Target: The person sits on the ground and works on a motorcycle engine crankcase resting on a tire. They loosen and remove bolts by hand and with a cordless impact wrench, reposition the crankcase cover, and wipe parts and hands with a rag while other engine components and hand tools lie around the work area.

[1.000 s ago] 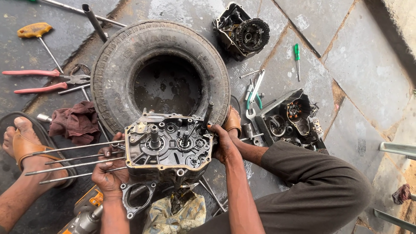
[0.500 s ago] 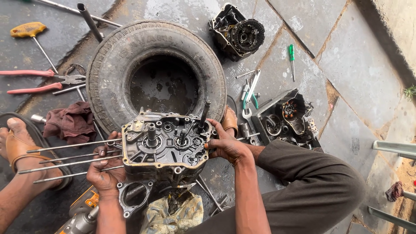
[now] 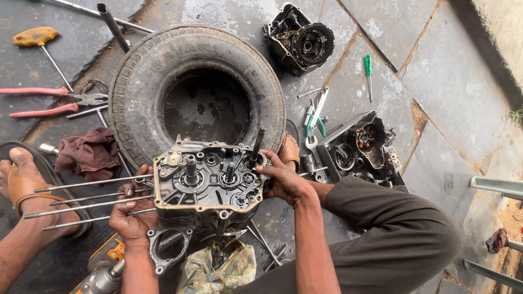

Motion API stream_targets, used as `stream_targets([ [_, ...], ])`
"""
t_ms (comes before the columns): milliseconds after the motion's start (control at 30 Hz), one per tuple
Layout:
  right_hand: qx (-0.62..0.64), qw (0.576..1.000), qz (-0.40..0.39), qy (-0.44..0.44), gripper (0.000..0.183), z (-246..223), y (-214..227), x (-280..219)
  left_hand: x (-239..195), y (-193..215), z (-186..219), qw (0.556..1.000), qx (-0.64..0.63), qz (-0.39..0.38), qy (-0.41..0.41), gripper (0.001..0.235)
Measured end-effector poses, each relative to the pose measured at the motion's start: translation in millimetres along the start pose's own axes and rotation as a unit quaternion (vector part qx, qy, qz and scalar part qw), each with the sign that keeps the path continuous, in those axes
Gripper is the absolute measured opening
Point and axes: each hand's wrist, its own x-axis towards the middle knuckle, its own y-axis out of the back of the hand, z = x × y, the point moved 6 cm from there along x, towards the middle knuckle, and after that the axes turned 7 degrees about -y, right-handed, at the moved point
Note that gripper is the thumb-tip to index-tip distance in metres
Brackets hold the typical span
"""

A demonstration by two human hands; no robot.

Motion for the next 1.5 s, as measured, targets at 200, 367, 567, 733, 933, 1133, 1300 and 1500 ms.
stream_targets([
  [200, -0.032, 0.986, 0.155, -0.056, 0.057, 2.9, -3.1, 9.4, 0.1, -1.8, -0.3, 1.0, -0.004, -0.005, -0.003, 0.024],
  [367, -0.012, 0.991, 0.126, -0.047, 0.058, 4.4, 0.8, 14.2, -1.4, -4.0, 0.8, 1.0, 0.014, 0.0, -0.003, 0.025],
  [567, 0.076, 0.97, 0.224, -0.049, 0.085, 3.0, 7.5, 4.2, -0.3, -2.1, 0.7, 1.0, -0.002, -0.007, -0.003, 0.024],
  [733, -0.027, 0.99, 0.136, -0.029, 0.079, 4.7, -0.4, 11.7, -1.0, -2.8, 0.3, 1.0, 0.004, -0.013, -0.001, 0.026],
  [933, 0.028, 0.989, 0.143, -0.012, 0.093, -1.1, 7.5, 2.7, -1.9, -5.5, 0.0, 1.0, 0.015, 0.009, 0.001, 0.027],
  [1133, 0.148, 0.974, 0.145, 0.094, 0.079, 35.2, 53.0, 74.0, 6.6, 1.4, -0.7, 1.0, -0.007, 0.009, 0.015, 0.022],
  [1300, 0.059, 0.974, 0.104, 0.193, 0.06, 2.4, 19.6, 48.6, 21.7, -15.0, -3.1, 0.998, 0.016, 0.062, 0.018, 0.021],
  [1500, 0.026, 0.955, 0.064, 0.29, 0.014, -1.9, 31.1, 70.6, 47.9, -24.6, -5.7, 0.996, 0.054, 0.055, -0.048, 0.017],
])
